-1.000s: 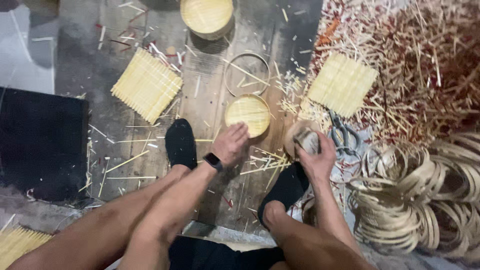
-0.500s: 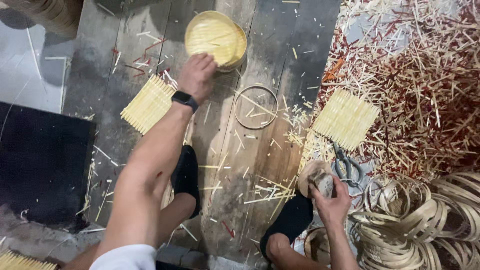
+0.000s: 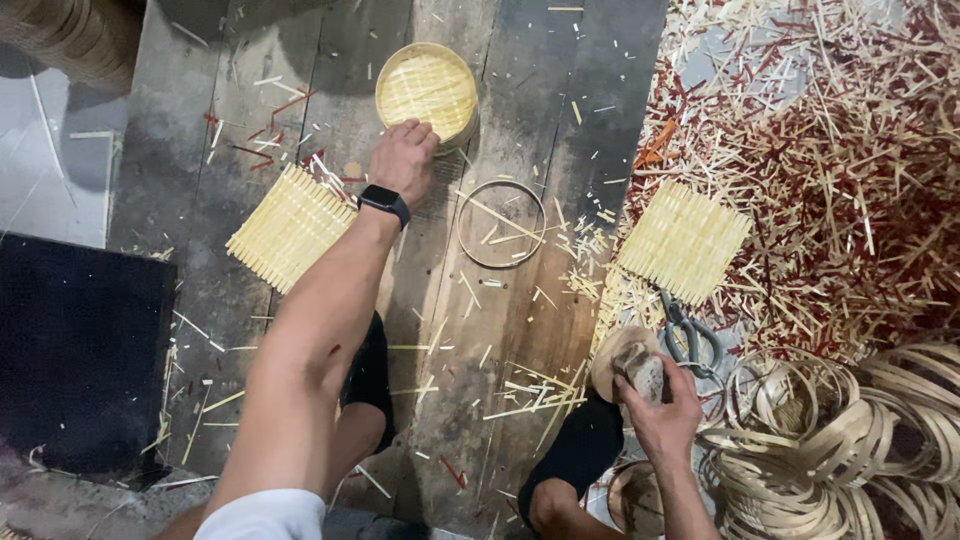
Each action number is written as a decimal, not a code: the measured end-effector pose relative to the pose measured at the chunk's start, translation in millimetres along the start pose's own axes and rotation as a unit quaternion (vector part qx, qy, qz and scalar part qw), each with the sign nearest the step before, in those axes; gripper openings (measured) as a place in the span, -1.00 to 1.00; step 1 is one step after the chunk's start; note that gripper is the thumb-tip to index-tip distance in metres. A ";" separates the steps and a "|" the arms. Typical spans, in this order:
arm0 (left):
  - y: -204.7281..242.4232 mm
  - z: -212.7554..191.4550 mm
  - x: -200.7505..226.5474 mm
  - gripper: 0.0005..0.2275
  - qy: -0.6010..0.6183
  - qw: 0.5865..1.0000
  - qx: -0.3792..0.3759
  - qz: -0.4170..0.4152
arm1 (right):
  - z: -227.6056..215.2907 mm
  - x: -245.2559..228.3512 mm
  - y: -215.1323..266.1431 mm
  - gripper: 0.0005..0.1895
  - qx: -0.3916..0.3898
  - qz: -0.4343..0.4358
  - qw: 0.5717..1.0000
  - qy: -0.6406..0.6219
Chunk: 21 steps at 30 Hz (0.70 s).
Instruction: The person assembles small bamboo containers by weaving strips around circular wooden bases and forms, trimming excess material with scissors.
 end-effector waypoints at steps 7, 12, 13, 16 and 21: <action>3.2 2.4 0.2 -0.73 0.024 0.999 0.010 -0.021 | 0.6 -8.2 -4.4 -0.31 -0.004 0.023 0.998 -0.057; -2.2 -15.4 17.0 -0.67 -0.031 0.999 0.039 0.002 | 20.1 -9.8 -6.4 -0.20 -0.093 0.155 0.956 -0.231; 1.9 -24.4 26.2 -0.69 -0.051 0.996 0.076 0.011 | 23.8 -14.4 -8.8 -0.22 -0.105 0.142 0.956 -0.236; 19.1 -32.4 69.9 -0.69 0.021 0.996 0.074 0.046 | 55.9 -20.1 -12.0 -0.28 -0.196 0.235 0.876 -0.372; 83.0 -9.2 154.4 -0.76 0.198 0.972 -0.089 0.092 | 98.7 -22.7 -4.6 -0.41 -0.253 0.284 0.865 -0.328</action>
Point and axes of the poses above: each hand's wrist, its own y-axis away from the middle knuckle, its own z-axis out of the palm, x = y × z, the point moved 6 cm from there along -y, towards the middle knuckle, and after that the axes turned 1 degree about y, right-handed, at the moved point
